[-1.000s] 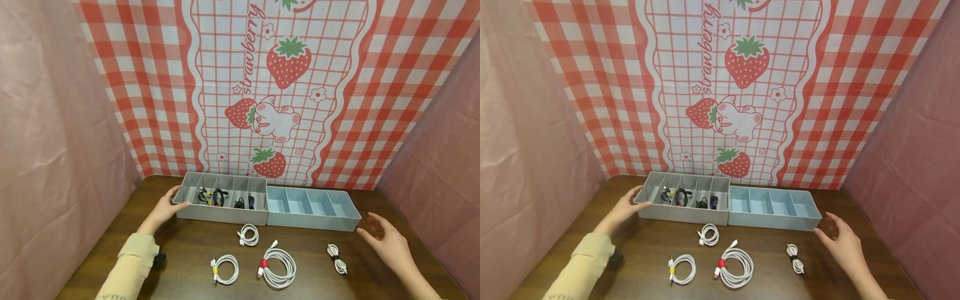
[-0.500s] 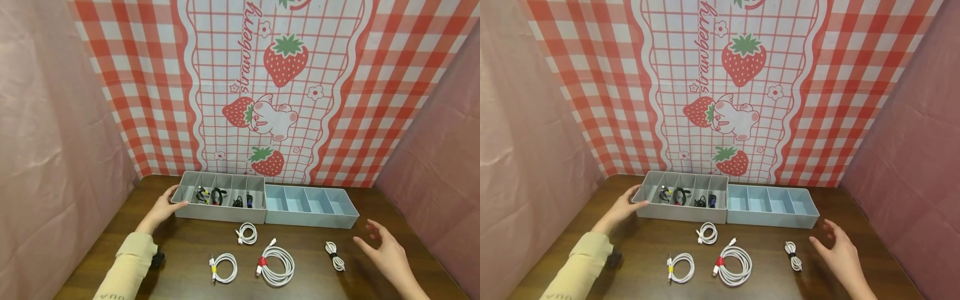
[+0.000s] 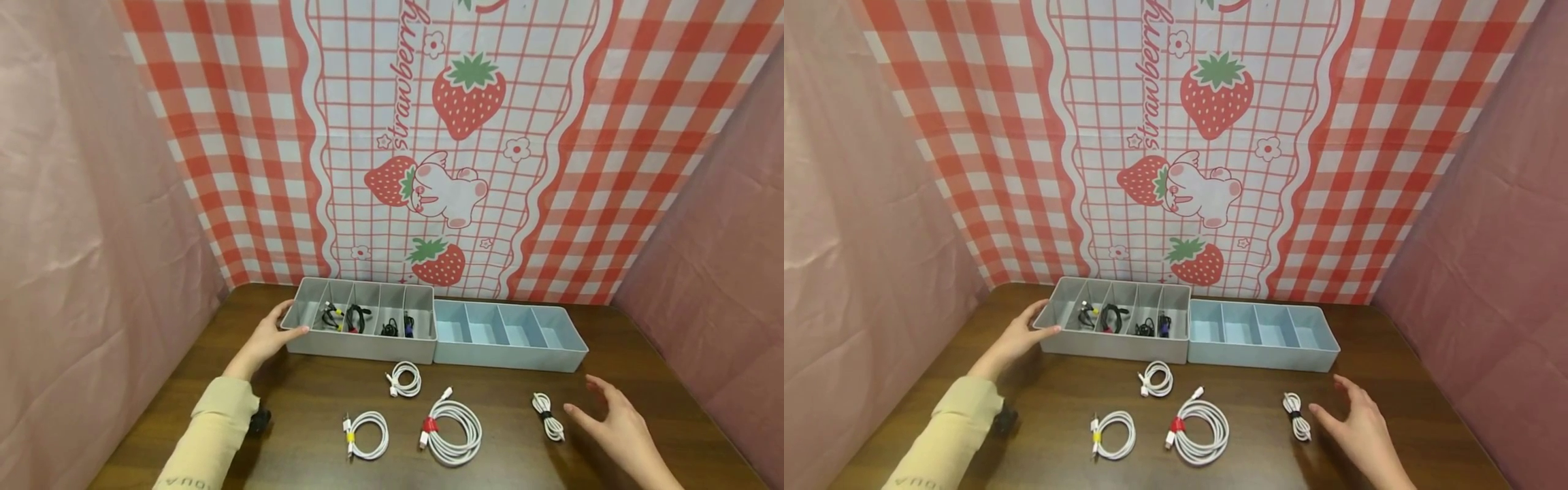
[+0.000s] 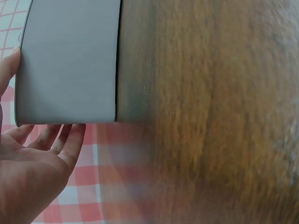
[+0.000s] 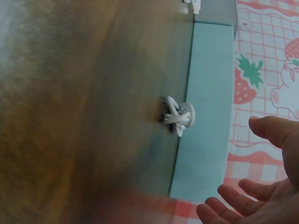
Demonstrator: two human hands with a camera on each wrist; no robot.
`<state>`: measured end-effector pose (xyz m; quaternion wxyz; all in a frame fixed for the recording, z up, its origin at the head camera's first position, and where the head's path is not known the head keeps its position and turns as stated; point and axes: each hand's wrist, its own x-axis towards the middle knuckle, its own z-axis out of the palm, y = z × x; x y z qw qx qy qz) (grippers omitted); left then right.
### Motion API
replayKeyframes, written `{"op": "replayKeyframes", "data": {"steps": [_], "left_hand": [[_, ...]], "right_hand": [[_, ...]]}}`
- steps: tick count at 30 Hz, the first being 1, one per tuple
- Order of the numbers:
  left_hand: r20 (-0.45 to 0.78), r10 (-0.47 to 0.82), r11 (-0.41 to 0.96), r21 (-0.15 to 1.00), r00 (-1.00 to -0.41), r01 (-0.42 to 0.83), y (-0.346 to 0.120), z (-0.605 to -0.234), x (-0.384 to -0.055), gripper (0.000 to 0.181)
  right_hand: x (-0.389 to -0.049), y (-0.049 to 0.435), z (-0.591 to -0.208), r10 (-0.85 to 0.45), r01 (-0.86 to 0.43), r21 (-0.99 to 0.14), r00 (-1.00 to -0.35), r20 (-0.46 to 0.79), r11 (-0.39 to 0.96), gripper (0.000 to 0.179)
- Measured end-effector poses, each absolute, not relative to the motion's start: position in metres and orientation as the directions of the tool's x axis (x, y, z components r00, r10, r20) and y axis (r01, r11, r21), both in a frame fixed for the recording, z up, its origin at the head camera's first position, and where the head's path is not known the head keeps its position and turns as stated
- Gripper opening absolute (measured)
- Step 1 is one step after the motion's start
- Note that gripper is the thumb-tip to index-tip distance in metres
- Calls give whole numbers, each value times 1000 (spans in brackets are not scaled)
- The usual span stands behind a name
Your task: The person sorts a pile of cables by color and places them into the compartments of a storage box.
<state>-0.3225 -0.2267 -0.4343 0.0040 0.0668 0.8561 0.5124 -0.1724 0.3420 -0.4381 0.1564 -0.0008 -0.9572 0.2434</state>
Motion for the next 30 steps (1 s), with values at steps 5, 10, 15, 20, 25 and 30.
{"op": "replayKeyframes", "data": {"steps": [5, 10, 15, 20, 25, 30], "left_hand": [[71, 100, 487, 866, -992, 111, -230, -447, -332, 80], [74, 102, 472, 874, -992, 114, -231, -449, -334, 79], [58, 110, 456, 884, -992, 103, -228, -440, -328, 77], [72, 106, 458, 882, -992, 113, -228, -441, -328, 78], [83, 105, 465, 877, -991, 123, -230, -449, -333, 78], [81, 107, 461, 879, -991, 121, -230, -449, -332, 80]], "right_hand": [[-174, 343, -443, 55, -43, -462, -979, 197, 886, 77], [-176, 343, -448, 28, -42, -447, -989, 148, 893, 79], [-179, 343, -452, 7, -36, -433, -995, 98, 901, 80], [-181, 341, -457, -28, -65, -414, -995, 94, 908, 77], [-183, 342, -462, -76, -109, -381, -992, 101, 918, 71], [-182, 341, -467, -103, -131, -339, -990, 101, 932, 62]]}}
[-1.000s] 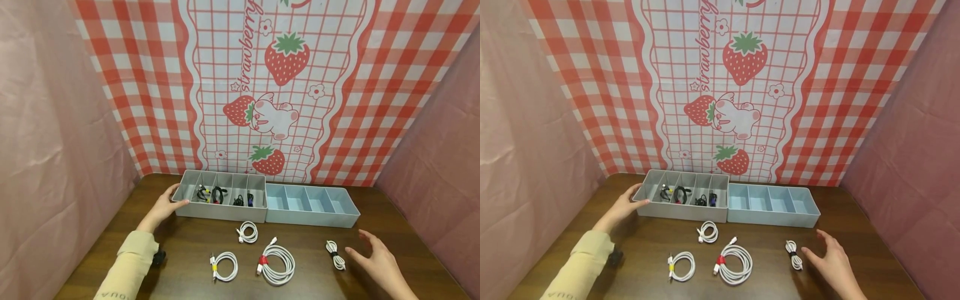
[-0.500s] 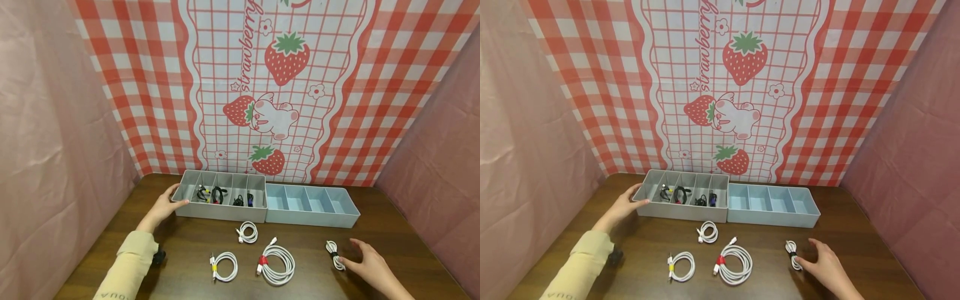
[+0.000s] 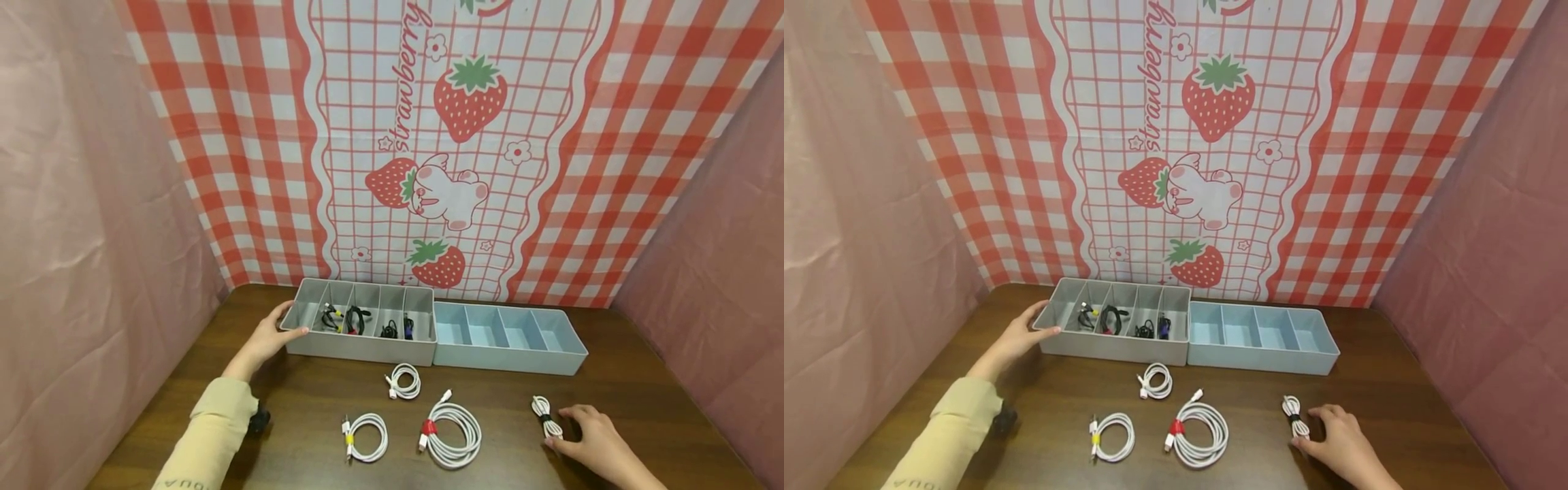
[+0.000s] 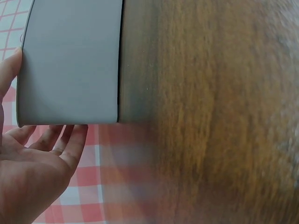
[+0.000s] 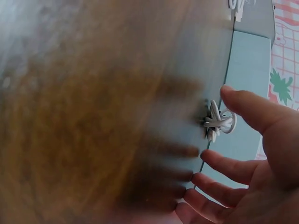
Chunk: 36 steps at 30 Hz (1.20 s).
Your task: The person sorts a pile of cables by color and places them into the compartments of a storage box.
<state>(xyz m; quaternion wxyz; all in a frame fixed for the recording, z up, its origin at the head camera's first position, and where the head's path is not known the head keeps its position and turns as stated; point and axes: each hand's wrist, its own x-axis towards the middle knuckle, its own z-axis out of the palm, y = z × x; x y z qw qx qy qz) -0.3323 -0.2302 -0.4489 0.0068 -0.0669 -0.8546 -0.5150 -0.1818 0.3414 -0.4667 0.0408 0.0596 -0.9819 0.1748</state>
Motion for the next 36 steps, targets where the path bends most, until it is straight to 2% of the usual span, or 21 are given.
{"op": "replayKeyframes", "data": {"steps": [9, 18, 36], "left_hand": [[71, 109, 459, 881, -992, 114, -230, -449, -330, 80], [71, 113, 456, 883, -991, 115, -229, -450, -332, 78], [76, 102, 466, 877, -992, 115, -230, -449, -332, 75]], "right_hand": [[-179, 338, -468, -110, -148, -309, -985, 135, 940, 46], [-182, 341, -466, -110, -133, -298, -990, 93, 945, 30], [-185, 343, -468, -150, -209, -250, -960, 236, 945, 21]]}}
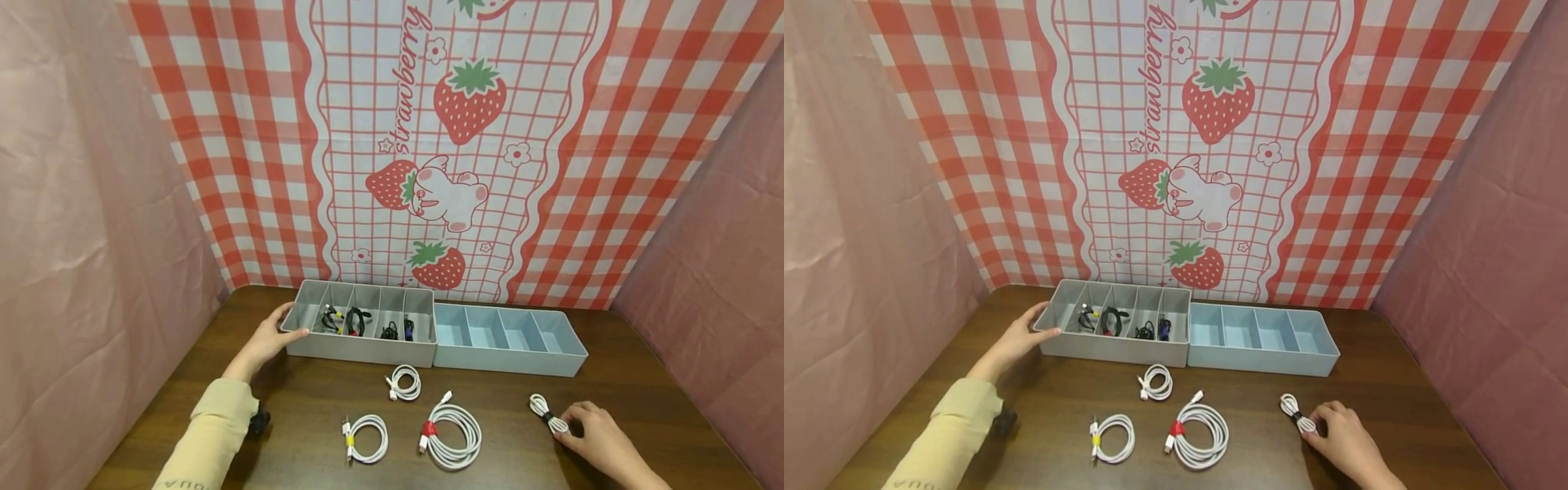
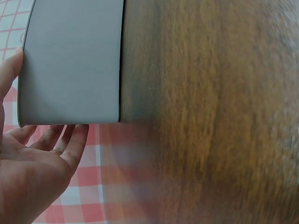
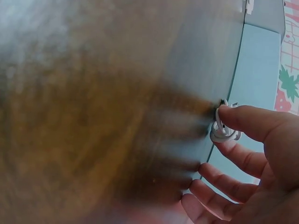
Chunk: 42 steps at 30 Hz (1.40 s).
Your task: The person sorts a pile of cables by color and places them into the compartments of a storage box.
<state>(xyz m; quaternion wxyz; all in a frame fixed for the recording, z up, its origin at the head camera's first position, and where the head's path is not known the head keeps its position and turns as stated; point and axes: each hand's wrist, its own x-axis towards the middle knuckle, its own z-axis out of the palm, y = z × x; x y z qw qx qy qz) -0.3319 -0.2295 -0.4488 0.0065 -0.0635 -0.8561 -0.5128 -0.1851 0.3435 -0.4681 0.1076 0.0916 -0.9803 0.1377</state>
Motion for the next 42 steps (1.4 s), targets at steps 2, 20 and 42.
{"op": "replayKeyframes", "data": {"steps": [2, 20, 42], "left_hand": [[78, 105, 466, 877, -991, 119, -230, -449, -332, 75], [68, 103, 470, 876, -992, 109, -229, -447, -330, 77], [84, 105, 483, 867, -991, 124, -230, -449, -331, 81]], "right_hand": [[-186, 344, -468, -155, -216, -242, -956, 249, 946, 21], [-184, 342, -458, -91, -185, -308, -951, 296, 933, 21], [-192, 339, -439, -89, -223, -310, -915, 394, 924, 23]]}}
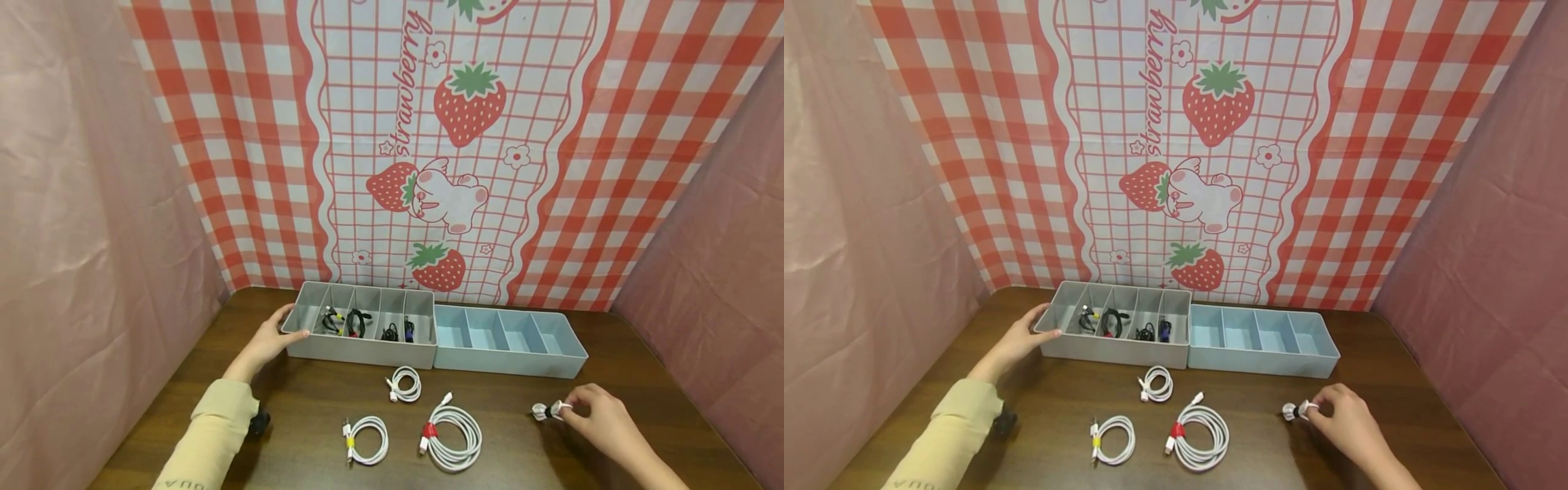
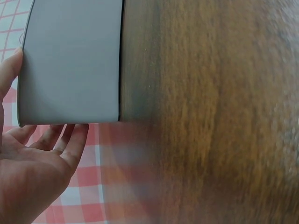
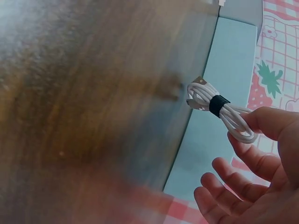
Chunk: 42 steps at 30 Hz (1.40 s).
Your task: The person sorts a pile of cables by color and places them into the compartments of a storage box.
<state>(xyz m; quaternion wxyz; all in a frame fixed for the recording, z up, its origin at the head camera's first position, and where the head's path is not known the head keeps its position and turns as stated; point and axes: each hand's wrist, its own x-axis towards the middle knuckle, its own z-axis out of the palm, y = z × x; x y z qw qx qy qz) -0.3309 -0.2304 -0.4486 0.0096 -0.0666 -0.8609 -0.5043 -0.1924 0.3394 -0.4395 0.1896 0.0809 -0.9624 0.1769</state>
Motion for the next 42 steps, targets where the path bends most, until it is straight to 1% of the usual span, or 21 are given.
{"op": "replayKeyframes", "data": {"steps": [5, 13, 24, 30, 36, 41, 42], "left_hand": [[83, 107, 484, 866, -991, 124, -231, -449, -331, 80], [78, 105, 472, 874, -991, 119, -230, -447, -330, 80], [70, 108, 459, 881, -992, 112, -231, -446, -329, 80], [61, 112, 463, 880, -992, 107, -231, -447, -330, 80], [96, 116, 472, 870, -989, 140, -232, -450, -330, 79], [81, 106, 466, 876, -991, 122, -232, -451, -332, 76], [60, 110, 457, 883, -992, 104, -232, -450, -332, 76]], "right_hand": [[-194, 338, -431, -100, -224, -311, -924, 370, 924, 21], [-198, 337, -420, -139, -270, -269, -896, 423, 924, 21], [-202, 334, -400, -166, -301, -236, -872, 461, 924, 18], [-205, 333, -389, -164, -302, -245, -873, 459, 921, 16], [-208, 333, -382, -162, -301, -236, -867, 472, 924, 16], [-211, 333, -376, -152, -292, -236, -867, 475, 927, 15], [-212, 333, -374, -149, -289, -238, -868, 474, 927, 15]]}}
